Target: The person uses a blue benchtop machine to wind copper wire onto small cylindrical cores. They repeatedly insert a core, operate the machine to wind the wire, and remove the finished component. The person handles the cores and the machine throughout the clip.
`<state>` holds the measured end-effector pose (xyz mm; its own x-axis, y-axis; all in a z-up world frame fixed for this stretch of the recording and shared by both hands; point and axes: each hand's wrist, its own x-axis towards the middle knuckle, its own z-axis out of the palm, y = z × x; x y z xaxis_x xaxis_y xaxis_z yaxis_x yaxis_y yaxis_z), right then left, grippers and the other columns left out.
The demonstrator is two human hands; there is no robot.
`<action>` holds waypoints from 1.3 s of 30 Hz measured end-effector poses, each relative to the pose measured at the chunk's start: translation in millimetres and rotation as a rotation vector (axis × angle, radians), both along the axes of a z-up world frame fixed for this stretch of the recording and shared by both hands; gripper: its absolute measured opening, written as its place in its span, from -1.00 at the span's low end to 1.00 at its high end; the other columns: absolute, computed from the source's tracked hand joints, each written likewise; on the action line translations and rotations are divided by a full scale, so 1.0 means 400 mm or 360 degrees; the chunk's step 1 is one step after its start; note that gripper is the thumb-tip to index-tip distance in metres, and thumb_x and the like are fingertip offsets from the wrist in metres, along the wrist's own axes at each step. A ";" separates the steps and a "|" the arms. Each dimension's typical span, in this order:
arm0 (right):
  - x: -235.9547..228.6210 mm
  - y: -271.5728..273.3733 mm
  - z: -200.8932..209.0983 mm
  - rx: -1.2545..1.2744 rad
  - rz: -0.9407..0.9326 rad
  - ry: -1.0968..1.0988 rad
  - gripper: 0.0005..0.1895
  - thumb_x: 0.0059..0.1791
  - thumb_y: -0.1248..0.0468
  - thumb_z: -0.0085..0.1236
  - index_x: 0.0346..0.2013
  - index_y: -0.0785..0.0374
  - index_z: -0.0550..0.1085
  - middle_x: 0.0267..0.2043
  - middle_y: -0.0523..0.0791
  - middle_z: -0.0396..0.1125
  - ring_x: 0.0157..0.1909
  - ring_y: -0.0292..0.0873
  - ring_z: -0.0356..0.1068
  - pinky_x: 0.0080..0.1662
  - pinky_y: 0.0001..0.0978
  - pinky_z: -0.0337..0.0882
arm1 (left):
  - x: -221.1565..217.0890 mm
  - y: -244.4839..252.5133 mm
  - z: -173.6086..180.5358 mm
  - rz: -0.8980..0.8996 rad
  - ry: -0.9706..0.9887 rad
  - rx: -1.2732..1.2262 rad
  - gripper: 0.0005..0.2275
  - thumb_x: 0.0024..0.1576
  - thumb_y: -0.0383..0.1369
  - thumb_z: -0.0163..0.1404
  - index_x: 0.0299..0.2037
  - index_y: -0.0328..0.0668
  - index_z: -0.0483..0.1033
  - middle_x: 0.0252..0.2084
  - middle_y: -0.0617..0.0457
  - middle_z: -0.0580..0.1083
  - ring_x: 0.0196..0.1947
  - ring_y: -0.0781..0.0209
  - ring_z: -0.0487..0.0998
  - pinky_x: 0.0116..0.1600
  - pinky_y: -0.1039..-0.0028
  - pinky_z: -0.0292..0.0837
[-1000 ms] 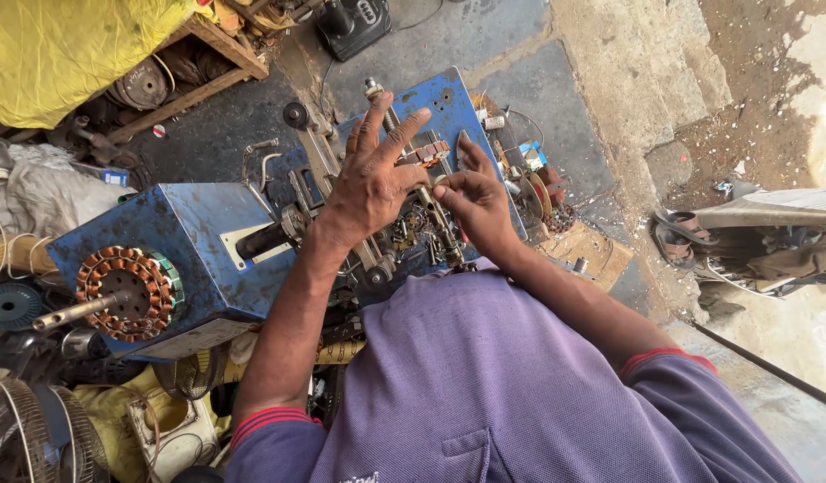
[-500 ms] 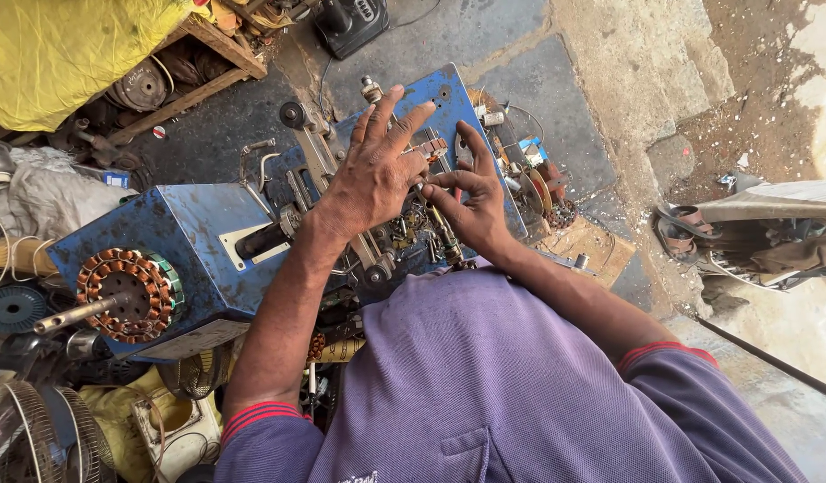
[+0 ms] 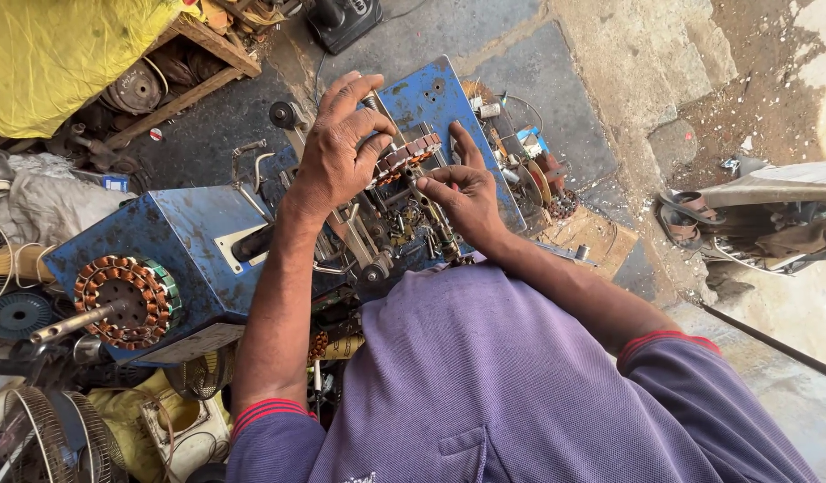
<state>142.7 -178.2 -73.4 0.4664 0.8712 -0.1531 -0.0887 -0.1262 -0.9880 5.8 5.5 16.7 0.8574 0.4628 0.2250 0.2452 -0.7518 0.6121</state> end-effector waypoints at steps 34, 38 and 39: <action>-0.007 0.071 0.021 -0.0292 -0.0073 0.0051 -0.80 -0.15 0.15 0.40 -0.40 0.22 0.68 0.55 0.15 -0.03 0.56 0.18 -0.06 0.40 0.16 0.11 | 0.024 0.028 -0.031 -0.0028 0.0198 -0.1011 -0.72 0.16 -0.60 0.06 0.07 -0.21 0.58 -0.13 -0.03 0.65 -0.12 0.26 0.70 0.00 0.44 0.71; -0.005 0.076 0.040 -0.0328 -0.0060 0.0014 -0.78 -0.14 0.13 0.39 -0.37 0.22 0.68 0.53 0.15 0.01 0.57 0.17 -0.04 0.40 0.16 0.13 | 0.030 0.042 -0.040 -0.0163 0.0164 -0.0896 -0.72 0.16 -0.60 0.09 0.08 -0.25 0.52 -0.20 -0.03 0.63 -0.17 0.26 0.68 -0.02 0.44 0.70; -0.004 0.074 0.045 -0.0323 -0.0048 0.0028 -0.77 -0.14 0.13 0.39 -0.36 0.24 0.69 0.53 0.15 0.00 0.57 0.17 -0.06 0.40 0.16 0.12 | 0.033 0.044 -0.046 -0.0195 0.0135 -0.0843 -0.73 0.15 -0.60 0.09 0.06 -0.26 0.50 -0.21 -0.03 0.62 -0.17 0.25 0.68 -0.03 0.43 0.69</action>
<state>141.1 -148.4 -55.3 0.4877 0.8073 -0.3325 -0.1123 -0.3197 -0.9409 19.0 23.2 -1.6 0.9171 0.3899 -0.0835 0.2400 -0.3725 0.8965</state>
